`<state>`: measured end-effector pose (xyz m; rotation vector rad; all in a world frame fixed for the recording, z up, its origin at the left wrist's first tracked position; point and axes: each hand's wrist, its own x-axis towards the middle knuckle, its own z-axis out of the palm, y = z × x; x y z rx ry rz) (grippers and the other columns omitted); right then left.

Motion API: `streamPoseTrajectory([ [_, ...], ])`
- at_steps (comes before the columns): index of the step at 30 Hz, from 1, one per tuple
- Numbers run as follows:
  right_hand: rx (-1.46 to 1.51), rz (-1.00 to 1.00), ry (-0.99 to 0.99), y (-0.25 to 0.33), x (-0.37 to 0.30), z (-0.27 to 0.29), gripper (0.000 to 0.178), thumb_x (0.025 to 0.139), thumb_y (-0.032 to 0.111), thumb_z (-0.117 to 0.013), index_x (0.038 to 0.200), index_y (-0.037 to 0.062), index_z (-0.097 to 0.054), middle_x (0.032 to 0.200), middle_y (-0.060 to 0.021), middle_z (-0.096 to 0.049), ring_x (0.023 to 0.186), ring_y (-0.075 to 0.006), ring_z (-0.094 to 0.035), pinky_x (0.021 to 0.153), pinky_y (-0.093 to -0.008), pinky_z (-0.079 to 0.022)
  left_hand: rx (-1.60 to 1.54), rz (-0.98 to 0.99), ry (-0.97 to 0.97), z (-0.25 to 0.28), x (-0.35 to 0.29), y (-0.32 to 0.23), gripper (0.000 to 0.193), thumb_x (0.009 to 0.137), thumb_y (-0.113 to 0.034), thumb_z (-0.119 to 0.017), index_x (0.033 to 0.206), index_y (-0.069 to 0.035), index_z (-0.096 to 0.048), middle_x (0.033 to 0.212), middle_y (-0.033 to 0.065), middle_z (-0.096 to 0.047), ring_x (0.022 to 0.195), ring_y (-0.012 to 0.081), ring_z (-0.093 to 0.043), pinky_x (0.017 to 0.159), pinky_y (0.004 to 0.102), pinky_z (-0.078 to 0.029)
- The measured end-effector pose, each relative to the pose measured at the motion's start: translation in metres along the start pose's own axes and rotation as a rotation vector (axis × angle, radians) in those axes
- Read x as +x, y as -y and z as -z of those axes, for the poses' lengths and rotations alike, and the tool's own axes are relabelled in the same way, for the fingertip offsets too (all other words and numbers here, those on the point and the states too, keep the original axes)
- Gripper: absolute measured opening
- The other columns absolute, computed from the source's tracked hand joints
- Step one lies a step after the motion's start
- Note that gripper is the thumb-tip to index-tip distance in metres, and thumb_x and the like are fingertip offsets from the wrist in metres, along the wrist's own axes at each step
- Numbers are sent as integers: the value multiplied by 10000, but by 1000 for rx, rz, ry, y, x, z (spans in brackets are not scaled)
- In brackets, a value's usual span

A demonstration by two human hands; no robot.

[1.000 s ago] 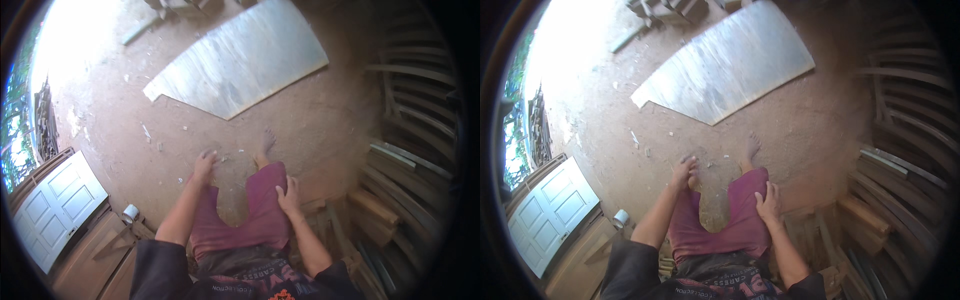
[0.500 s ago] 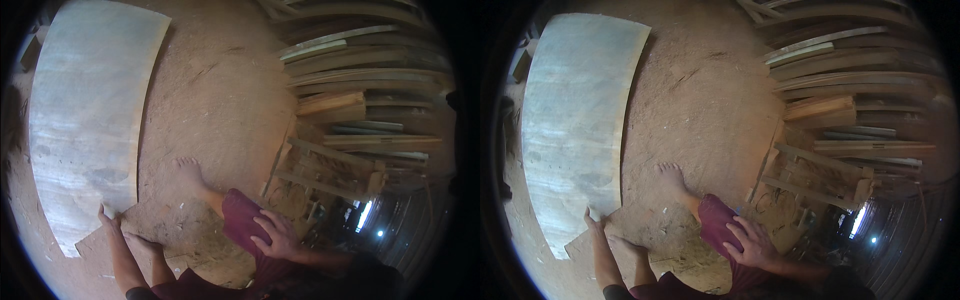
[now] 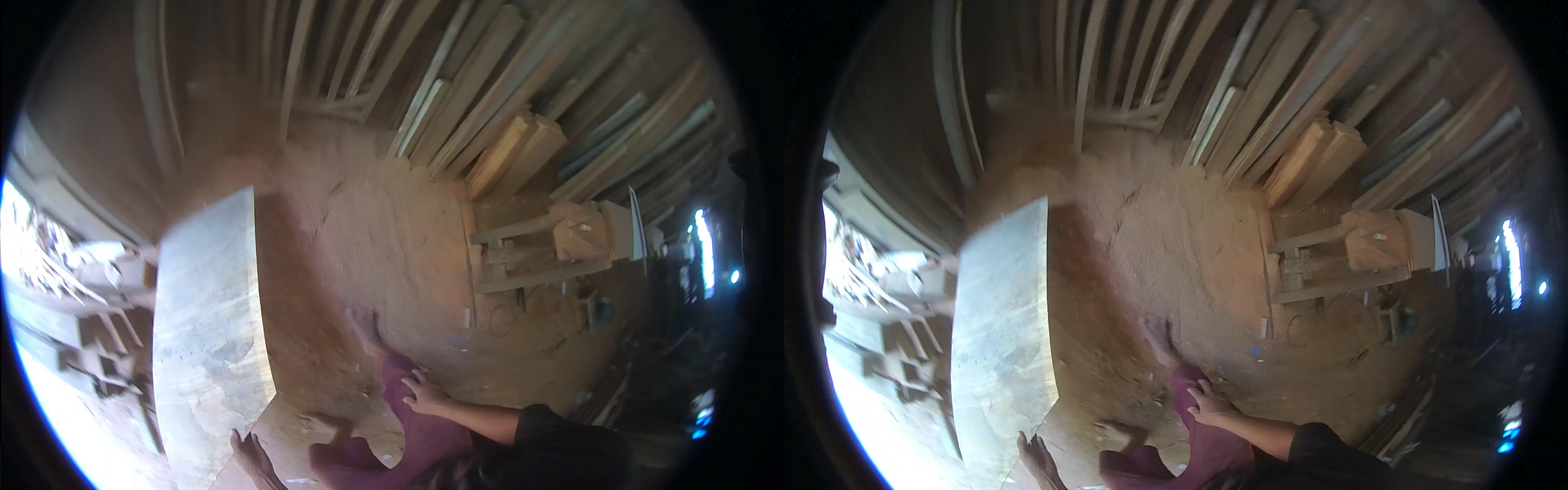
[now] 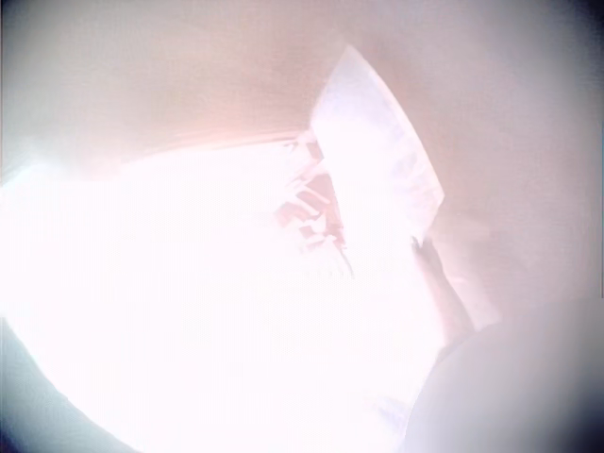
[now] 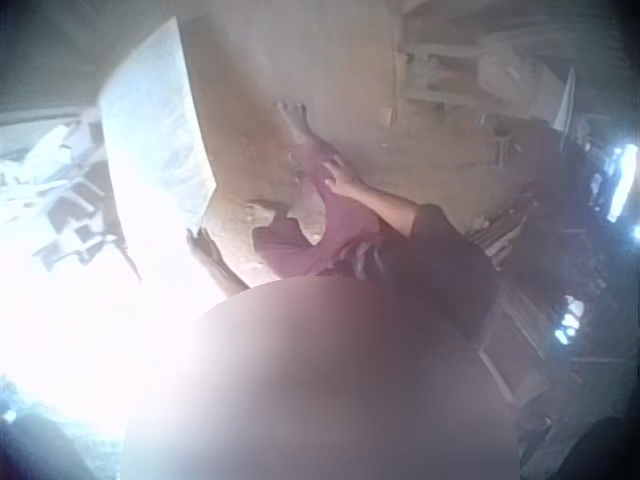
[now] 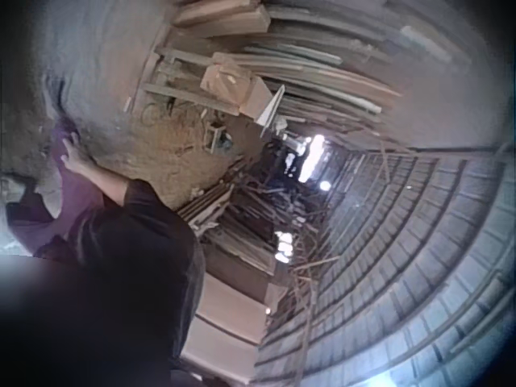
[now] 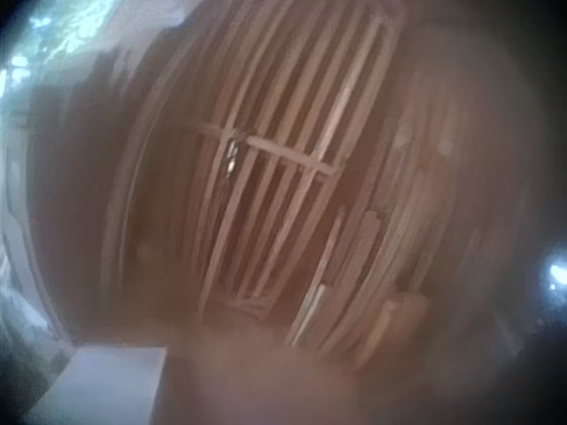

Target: The person assembles a wooden structure by placing a white board on a wooden frame, aligning a wooden strip, and securing it with a nail gun. They also use a circular saw to cut a piece of wood and measure it with a ruler.

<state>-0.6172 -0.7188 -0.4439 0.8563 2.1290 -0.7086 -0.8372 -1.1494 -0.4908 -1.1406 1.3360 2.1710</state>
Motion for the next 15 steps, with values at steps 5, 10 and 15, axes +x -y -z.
streamPoseTrajectory([
  [5, 292, -49, -150, -54, -21, 36, 450, 917, 371, -723, 1240, 61, -687, 1307, -173, -663, 1194, -346, -650, 991, -462, -526, 505, -373, 106, -129, -101, -95, 398, 1066, -239, -559, 1328, 59, -590, 1345, 215, -617, 1198, 245, -601, 1036, 403, -456],
  [10, 738, -32, -317, -96, -24, 91, 349, 882, 358, -746, 1025, 41, -762, 998, -157, -769, 970, -313, -742, 885, -425, -569, 1137, -908, -79, -257, -173, -146, 477, 829, 40, -740, 1292, 73, -630, 1195, 172, -665, 1055, 268, -660, 871, 350, -568],
  [15, 773, -147, -368, -159, -21, 143, 303, 878, 337, -756, 1004, 61, -762, 985, -153, -771, 963, -298, -747, 856, -428, -575, 718, -680, 210, -403, -206, -167, 349, 973, -175, -668, 1233, 57, -640, 1175, 148, -556, 1038, 246, -643, 765, 368, -605],
])
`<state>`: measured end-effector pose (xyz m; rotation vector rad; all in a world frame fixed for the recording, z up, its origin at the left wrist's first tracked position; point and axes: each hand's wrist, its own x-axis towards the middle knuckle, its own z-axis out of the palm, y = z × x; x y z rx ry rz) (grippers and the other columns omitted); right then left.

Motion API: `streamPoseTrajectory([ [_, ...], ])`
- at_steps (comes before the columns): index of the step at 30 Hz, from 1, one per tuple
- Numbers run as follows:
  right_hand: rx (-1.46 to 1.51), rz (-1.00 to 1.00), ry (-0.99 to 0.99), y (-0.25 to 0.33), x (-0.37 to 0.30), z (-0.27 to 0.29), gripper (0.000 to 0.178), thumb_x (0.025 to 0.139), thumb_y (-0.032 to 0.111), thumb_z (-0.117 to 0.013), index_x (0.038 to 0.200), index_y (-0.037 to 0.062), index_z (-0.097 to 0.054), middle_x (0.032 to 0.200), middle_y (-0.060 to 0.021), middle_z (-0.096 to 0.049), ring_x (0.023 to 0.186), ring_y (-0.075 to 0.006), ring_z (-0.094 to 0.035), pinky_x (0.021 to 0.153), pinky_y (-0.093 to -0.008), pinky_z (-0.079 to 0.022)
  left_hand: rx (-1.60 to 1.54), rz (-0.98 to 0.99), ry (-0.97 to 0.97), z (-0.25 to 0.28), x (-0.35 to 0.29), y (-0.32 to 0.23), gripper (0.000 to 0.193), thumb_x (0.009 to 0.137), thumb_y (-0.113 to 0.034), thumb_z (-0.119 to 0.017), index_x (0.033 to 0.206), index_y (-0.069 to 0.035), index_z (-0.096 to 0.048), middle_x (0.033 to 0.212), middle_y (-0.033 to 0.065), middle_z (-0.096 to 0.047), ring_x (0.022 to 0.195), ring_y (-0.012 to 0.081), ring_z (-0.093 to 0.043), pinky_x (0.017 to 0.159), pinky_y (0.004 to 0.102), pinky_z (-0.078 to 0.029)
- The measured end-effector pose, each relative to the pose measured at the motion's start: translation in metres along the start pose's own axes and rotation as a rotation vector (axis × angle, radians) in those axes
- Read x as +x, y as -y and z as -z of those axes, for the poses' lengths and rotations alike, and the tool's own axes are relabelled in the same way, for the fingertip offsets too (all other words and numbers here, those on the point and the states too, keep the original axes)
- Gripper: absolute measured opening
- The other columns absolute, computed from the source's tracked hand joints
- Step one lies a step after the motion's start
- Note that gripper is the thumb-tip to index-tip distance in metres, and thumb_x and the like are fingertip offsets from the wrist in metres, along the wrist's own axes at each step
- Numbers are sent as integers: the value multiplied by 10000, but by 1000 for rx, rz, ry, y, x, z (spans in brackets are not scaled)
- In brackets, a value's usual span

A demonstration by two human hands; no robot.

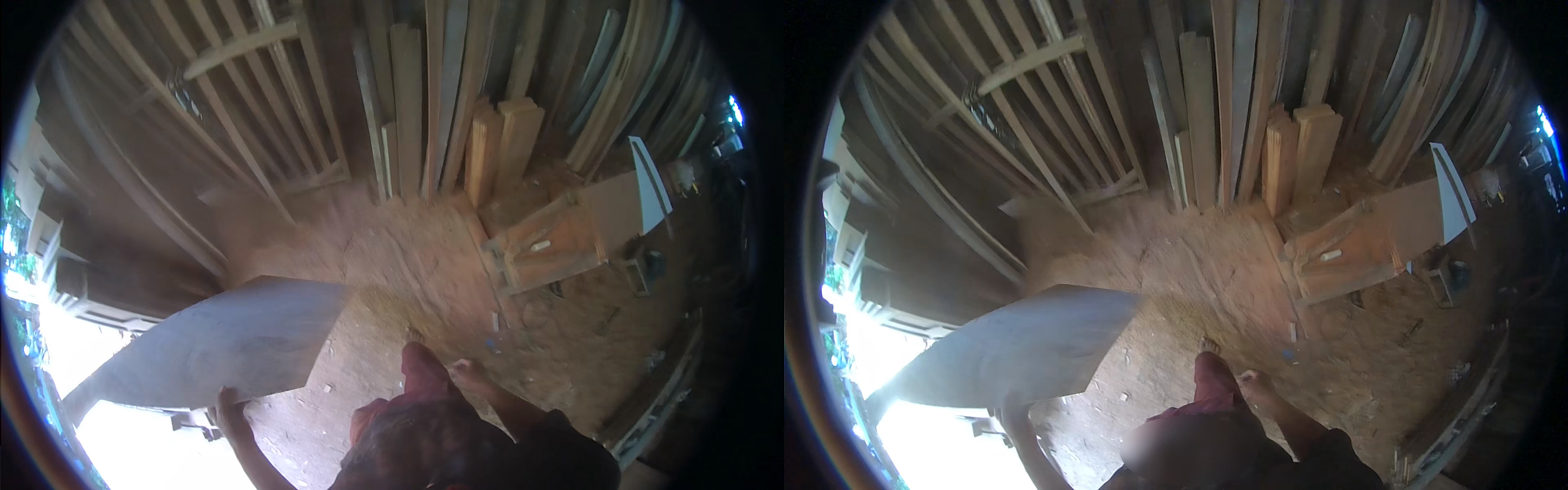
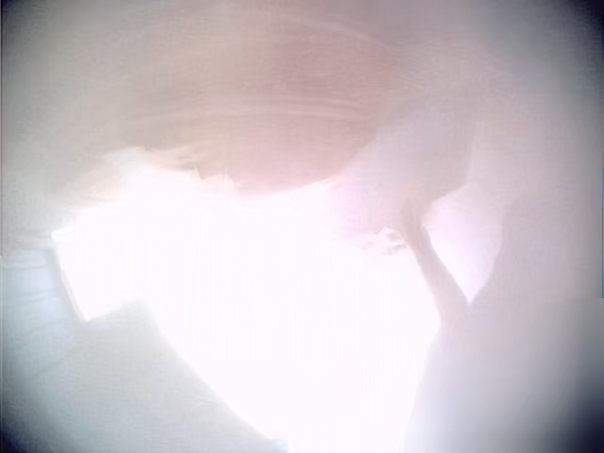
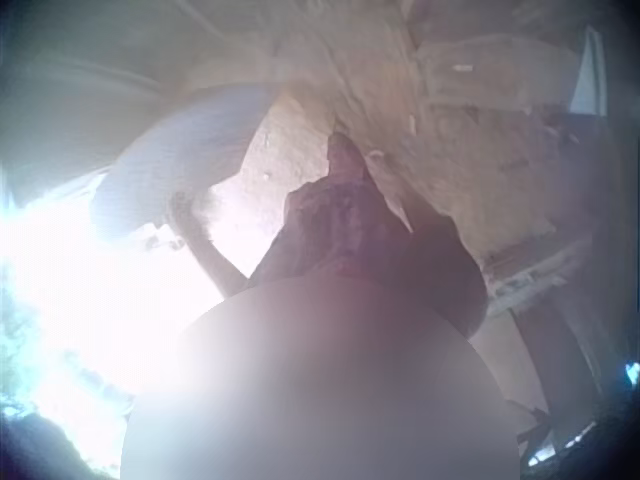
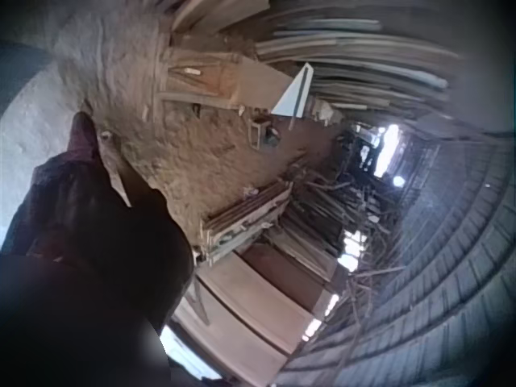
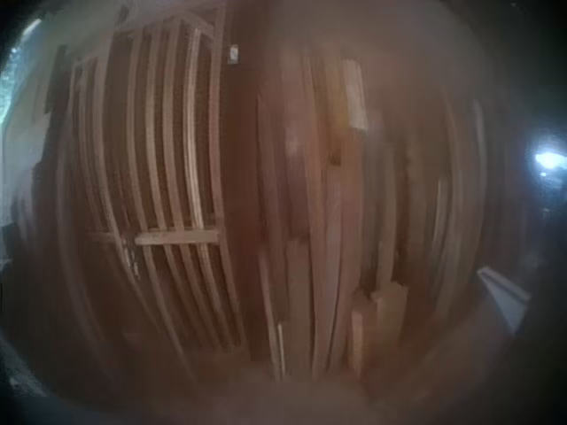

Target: The person assembles a wooden structure by placing a white board on a wooden frame, aligning a wooden strip, and securing it with a nail gun. They also use a circular saw to cut a piece of wood and measure it with a ruler.

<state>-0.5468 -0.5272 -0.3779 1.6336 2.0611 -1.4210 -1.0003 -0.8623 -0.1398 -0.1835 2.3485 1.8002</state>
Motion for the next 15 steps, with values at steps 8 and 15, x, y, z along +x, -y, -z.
streamPoseTrajectory([
  [8, -64, -110, -269, -54, 54, 85, 267, 889, 290, -738, 979, 40, -763, 921, -166, -758, 867, -288, -749, 804, -427, -582, 196, -310, 197, -184, 78, -105, 286, 963, -217, -651, 986, 62, -591, 997, 147, -610, 834, 217, -655, 688, 346, -599],
  [15, 346, -10, -254, 12, 78, 103, 196, 957, 195, -666, 964, 8, -724, 778, -88, -715, 645, -149, -688, 582, -320, -560, 18, -185, 205, -384, 143, -148, 304, 992, -192, -617, 1114, 84, -580, 794, 128, -697, 609, 181, -659, 550, 331, -582],
])
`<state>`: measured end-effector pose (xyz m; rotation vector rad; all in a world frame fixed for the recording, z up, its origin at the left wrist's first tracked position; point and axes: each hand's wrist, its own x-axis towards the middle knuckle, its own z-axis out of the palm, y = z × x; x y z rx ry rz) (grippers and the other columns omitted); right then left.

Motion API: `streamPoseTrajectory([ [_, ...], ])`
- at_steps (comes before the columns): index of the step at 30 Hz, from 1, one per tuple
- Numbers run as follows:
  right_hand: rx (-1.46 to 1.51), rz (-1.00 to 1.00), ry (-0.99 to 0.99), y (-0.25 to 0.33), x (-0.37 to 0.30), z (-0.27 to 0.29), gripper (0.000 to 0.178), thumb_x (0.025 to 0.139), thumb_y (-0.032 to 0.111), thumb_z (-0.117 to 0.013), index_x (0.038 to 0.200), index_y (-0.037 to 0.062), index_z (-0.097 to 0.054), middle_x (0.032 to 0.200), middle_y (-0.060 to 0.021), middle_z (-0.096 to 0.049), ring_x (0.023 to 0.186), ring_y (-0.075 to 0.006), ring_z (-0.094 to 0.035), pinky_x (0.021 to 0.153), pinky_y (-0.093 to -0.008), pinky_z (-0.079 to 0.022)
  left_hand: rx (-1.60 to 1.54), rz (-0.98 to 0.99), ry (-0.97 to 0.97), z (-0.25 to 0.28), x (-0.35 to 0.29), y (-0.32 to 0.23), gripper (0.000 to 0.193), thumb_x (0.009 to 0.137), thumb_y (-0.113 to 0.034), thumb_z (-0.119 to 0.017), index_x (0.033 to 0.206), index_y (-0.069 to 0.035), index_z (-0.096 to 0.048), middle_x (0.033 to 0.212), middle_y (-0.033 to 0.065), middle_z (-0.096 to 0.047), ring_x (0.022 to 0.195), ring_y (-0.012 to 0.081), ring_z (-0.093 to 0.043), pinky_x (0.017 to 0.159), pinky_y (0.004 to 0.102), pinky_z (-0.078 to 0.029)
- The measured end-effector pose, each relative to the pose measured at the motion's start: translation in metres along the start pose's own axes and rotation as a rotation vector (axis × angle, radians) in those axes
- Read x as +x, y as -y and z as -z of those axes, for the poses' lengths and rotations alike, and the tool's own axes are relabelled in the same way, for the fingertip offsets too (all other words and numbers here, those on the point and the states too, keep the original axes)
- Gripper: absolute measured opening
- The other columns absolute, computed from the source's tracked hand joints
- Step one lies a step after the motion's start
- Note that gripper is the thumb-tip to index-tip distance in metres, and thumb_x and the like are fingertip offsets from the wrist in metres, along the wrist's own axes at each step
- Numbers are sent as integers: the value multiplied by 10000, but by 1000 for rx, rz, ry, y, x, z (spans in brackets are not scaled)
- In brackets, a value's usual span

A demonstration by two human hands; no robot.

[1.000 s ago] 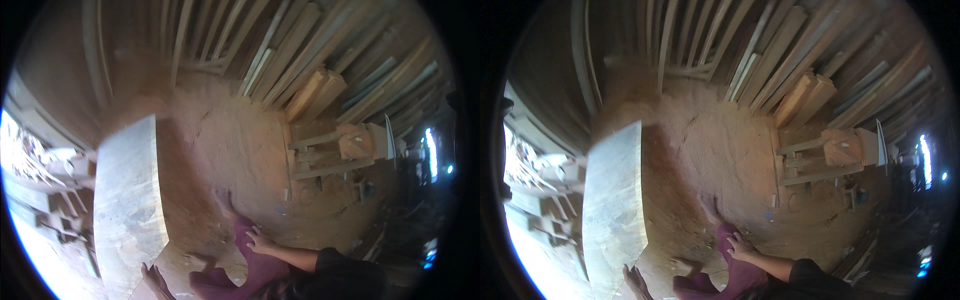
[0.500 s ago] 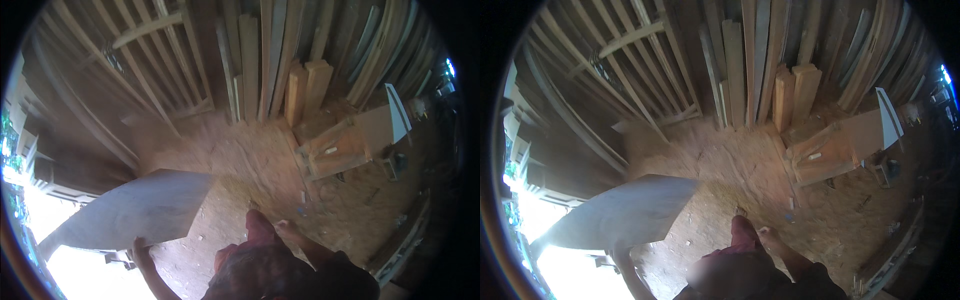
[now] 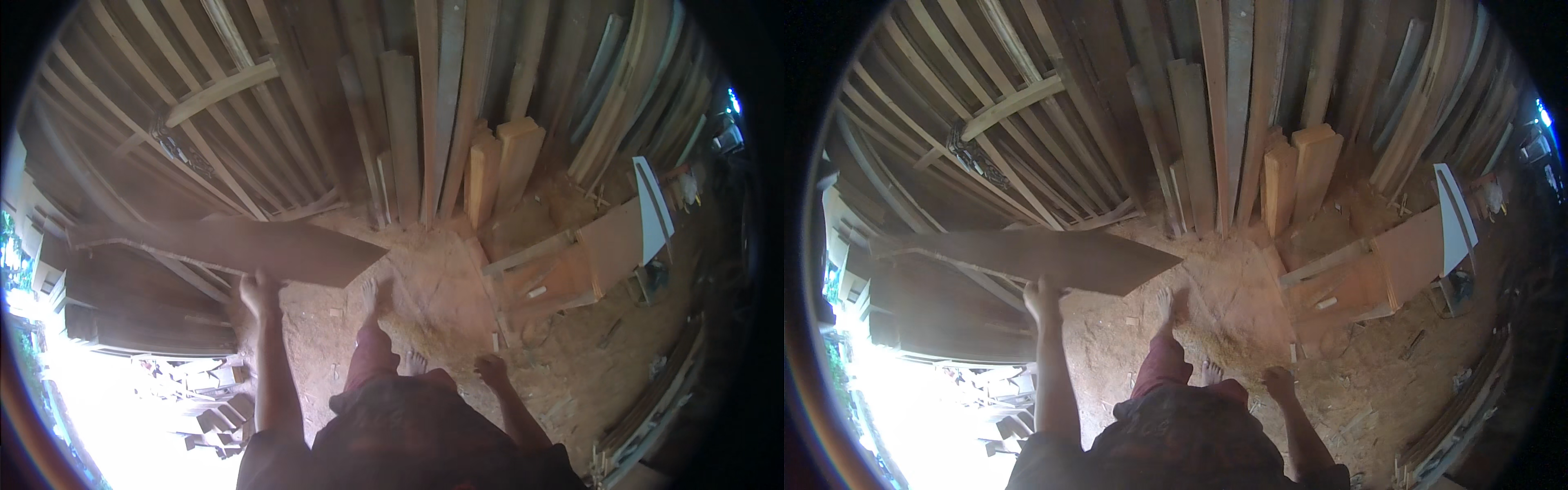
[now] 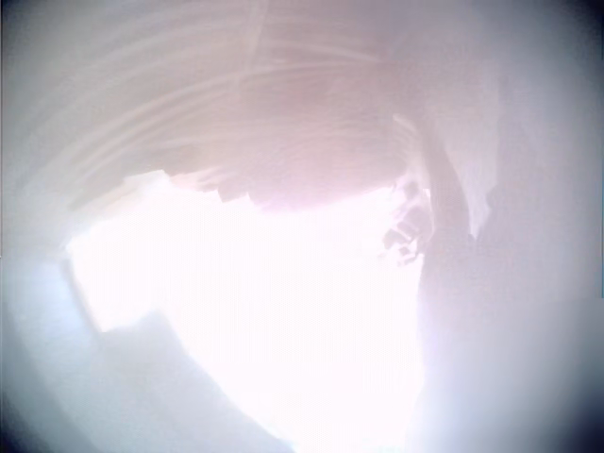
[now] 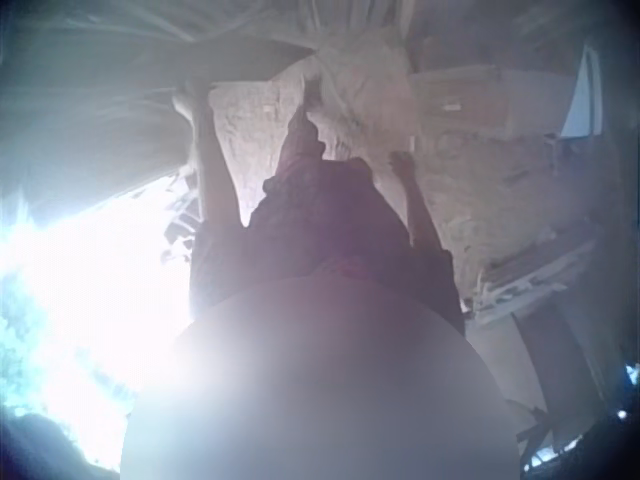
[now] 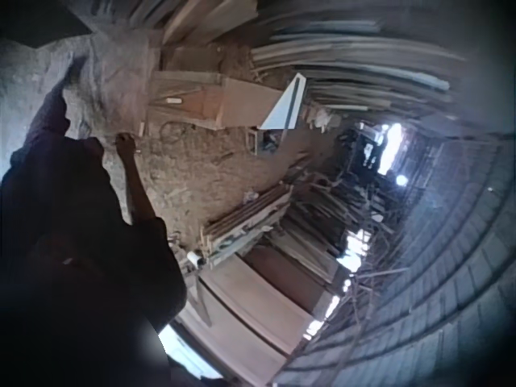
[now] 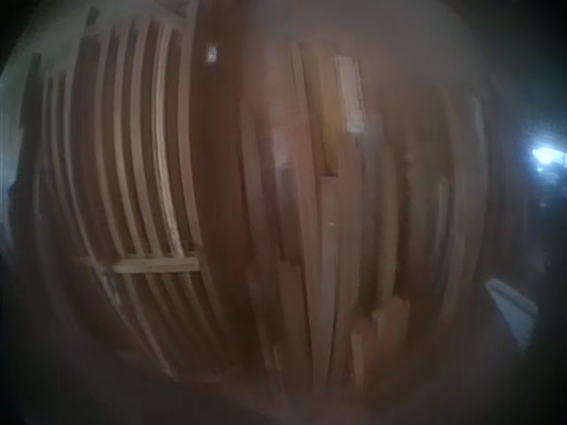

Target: The person assembles a wooden structure by placing a white board on a wooden frame, aligning a wooden strip, and securing it with a nail gun. They also use a circular saw to cut a piece of wood and measure it with a ruler.

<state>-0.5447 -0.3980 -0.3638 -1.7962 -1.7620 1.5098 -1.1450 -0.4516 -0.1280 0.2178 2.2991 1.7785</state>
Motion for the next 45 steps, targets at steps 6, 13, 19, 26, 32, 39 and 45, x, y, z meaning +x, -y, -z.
streamPoseTrajectory([
  [6, -132, 223, -70, 164, 93, -10, 268, 950, 242, -687, 1034, -11, -719, 906, -196, -742, 855, -299, -761, 759, -397, -579, -38, 3, 84, -123, 81, 16, 736, 990, -183, -630, 1598, -34, -241, 885, 157, -731, 668, 179, -702, 547, 344, -591],
  [13, -453, 459, 4, 358, 301, -105, 247, 895, 180, -707, 1086, 23, -719, 964, -229, -721, 957, -378, -718, 867, -463, -553, -117, 63, 340, -155, 93, 28, 402, 945, -8, -620, 1319, 9, -475, 1106, 137, -600, 891, 205, -688, 617, 302, -639],
  [19, -877, 551, 182, 439, 524, -223, 446, 825, 166, -758, 1239, 24, -674, 1215, -210, -649, 1175, -391, -618, 989, -492, -502, 159, 90, 520, -135, 91, 29, 437, 927, -194, -767, 1245, 48, -590, 1187, 146, -628, 1092, 234, -594, 945, 390, -497],
  [26, -1153, 747, -118, 427, 671, -295, 344, 853, 161, -633, 1166, 43, -714, 1161, -99, -692, 1130, -271, -636, 1027, -538, -486, 146, 317, 292, -121, 64, 25, 545, 904, -190, -803, 1341, 42, -577, 1288, 194, -626, 1161, 292, -613, 1010, 439, -487],
  [32, -1383, 997, 465, 419, 581, -284, 319, 853, 165, -660, 1143, 46, -719, 1206, -165, -670, 1186, -350, -626, 919, -482, -583, 157, 436, 242, -117, 61, 34, 716, 926, -210, -793, 1472, 42, -405, 1337, 195, -569, 1193, 291, -575, 1037, 441, -474],
  [39, -1084, 806, 245, 419, 470, -135, 440, 852, 150, -705, 1271, 45, -622, 1297, -187, -603, 1160, -372, -615, 922, -509, -550, 230, 14, 403, -159, 94, 23, 752, 937, -300, -791, 1486, 49, -413, 1323, 223, -578, 1123, 294, -619, 939, 403, -534],
  [45, -550, 427, -297, 465, 362, 58, 371, 982, 305, -671, 1133, -27, -604, 1001, -237, -608, 938, -382, -639, 823, -474, -510, 7, 134, 532, -265, 146, -12, 965, 951, -464, -747, 1571, 57, -222, 1120, 179, -664, 908, 273, -718, 677, 421, -649],
])
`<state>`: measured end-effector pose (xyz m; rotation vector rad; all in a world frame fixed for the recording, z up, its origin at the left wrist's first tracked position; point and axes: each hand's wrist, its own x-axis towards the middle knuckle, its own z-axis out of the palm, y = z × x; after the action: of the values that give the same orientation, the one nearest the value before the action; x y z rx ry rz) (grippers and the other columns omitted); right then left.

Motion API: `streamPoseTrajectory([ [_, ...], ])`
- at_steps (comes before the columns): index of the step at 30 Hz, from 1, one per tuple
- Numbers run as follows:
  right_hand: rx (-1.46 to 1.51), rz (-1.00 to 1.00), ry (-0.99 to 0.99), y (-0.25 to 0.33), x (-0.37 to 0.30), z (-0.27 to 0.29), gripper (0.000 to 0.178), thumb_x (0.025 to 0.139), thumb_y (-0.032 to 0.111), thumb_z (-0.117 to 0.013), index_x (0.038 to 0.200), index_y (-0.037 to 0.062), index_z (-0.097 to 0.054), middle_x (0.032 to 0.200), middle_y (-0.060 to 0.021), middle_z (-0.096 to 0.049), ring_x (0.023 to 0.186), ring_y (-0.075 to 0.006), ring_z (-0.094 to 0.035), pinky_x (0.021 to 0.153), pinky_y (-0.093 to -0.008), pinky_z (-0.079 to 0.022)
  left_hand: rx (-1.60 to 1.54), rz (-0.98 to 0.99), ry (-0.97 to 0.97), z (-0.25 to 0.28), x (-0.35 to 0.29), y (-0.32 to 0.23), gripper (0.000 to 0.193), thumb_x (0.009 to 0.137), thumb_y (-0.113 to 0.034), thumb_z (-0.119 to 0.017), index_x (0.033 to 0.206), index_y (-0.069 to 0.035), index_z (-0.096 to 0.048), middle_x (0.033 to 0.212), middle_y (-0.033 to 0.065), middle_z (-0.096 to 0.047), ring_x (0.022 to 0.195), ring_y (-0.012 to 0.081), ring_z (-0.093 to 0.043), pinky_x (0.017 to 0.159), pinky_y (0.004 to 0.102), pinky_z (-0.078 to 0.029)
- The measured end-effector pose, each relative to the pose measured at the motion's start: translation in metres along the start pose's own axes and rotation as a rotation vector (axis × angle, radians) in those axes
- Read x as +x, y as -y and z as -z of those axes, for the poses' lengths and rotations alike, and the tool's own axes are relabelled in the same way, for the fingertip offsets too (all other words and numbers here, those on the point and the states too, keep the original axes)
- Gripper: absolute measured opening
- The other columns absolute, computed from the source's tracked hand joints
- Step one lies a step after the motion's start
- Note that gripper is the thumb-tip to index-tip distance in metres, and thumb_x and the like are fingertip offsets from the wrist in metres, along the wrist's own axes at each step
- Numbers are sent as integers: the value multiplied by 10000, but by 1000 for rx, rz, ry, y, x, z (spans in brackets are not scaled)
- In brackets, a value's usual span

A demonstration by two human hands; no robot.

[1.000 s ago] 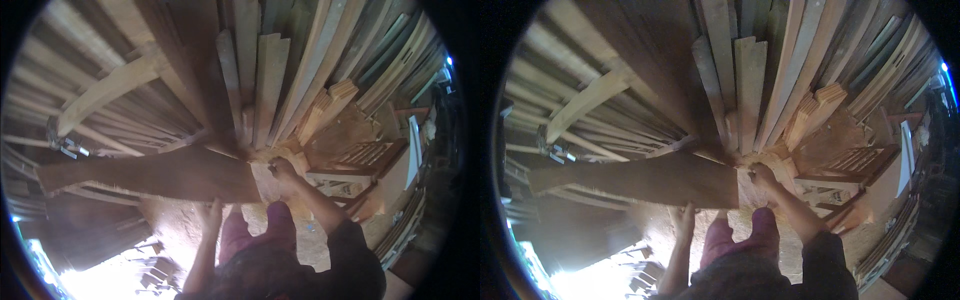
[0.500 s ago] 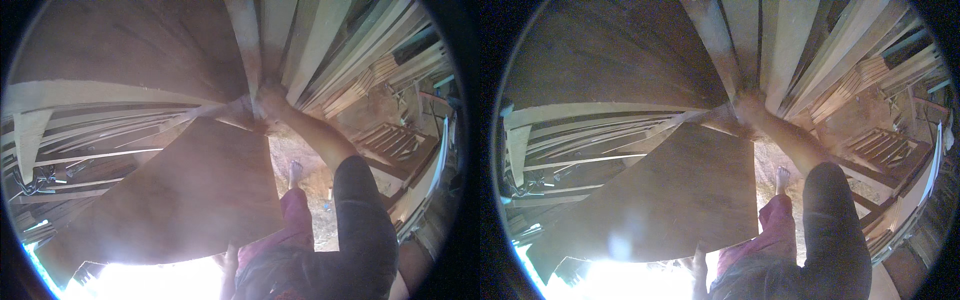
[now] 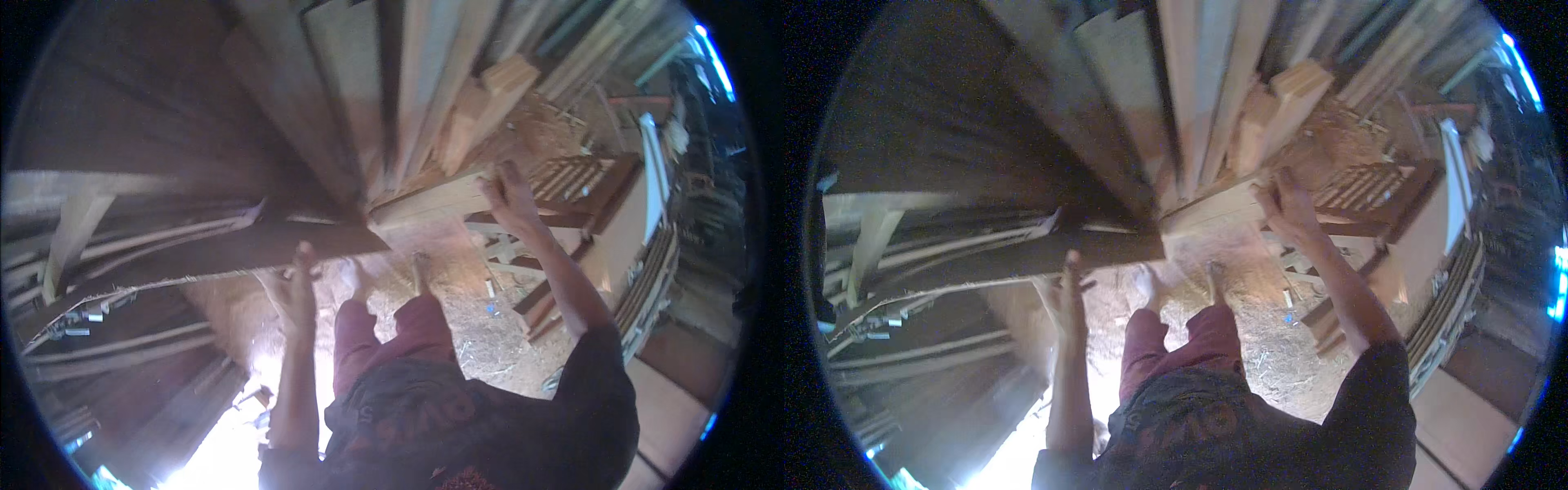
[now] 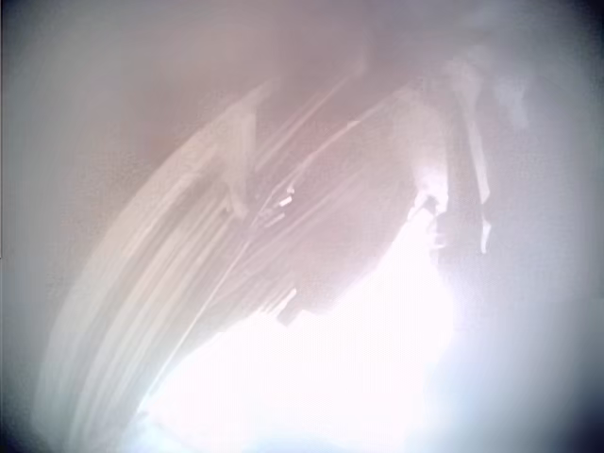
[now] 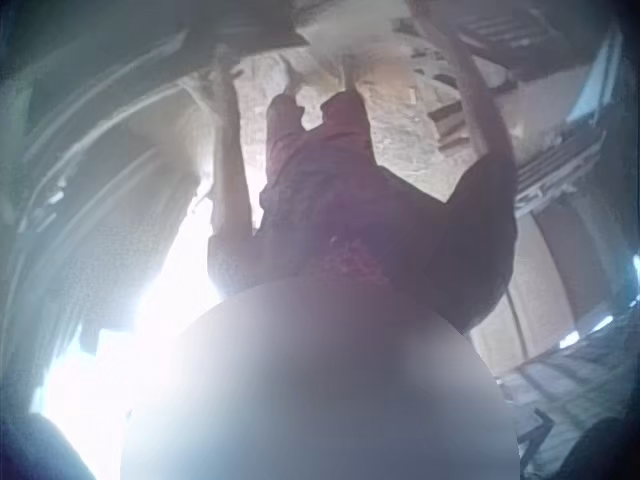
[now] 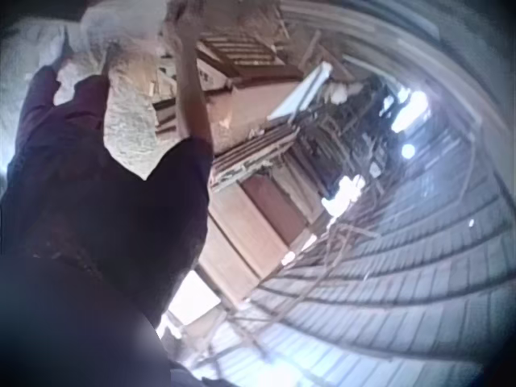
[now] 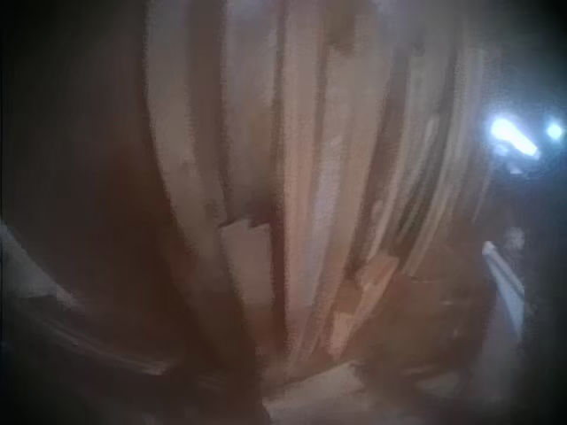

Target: The person assembles a wooden structure by placing a white board on a wooden frame, aligning a wooden strip, and securing it with a nail gun. They also use a circular saw to cut a piece of wood and measure it with a ruler.

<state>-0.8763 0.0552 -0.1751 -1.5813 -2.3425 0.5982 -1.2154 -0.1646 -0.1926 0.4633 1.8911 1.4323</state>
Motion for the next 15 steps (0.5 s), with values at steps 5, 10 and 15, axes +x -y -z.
streamPoseTrajectory([
  [5, 239, -199, -360, -26, -81, 142, 456, 1033, 405, -635, 1132, -40, -618, 978, -208, -663, 908, -320, -627, 842, -424, -488, -158, 38, 95, -25, 50, -32, 947, 980, -376, -726, 1582, 70, -147, 1268, 295, -647, 1075, 383, -724, 818, 454, -643],
  [10, 425, -417, -614, -88, -145, 224, 496, 1049, 433, -609, 1202, -37, -656, 1039, -86, -702, 1011, -193, -635, 903, -340, -491, -96, -43, -19, 5, 53, -48, 1095, 961, -425, -741, 1638, -4, 9, 1491, 276, -519, 1283, 413, -611, 896, 516, -605],
  [15, 894, -392, -520, -167, -216, 267, 551, 1059, 436, -580, 1322, -43, -645, 1240, -99, -683, 1199, -183, -596, 1055, -338, -453, -111, 39, -102, 67, 73, -61, 1109, 840, -590, -801, 1633, -102, -198, 1602, 166, -370, 1318, 419, -546, 978, 539, -568],
])
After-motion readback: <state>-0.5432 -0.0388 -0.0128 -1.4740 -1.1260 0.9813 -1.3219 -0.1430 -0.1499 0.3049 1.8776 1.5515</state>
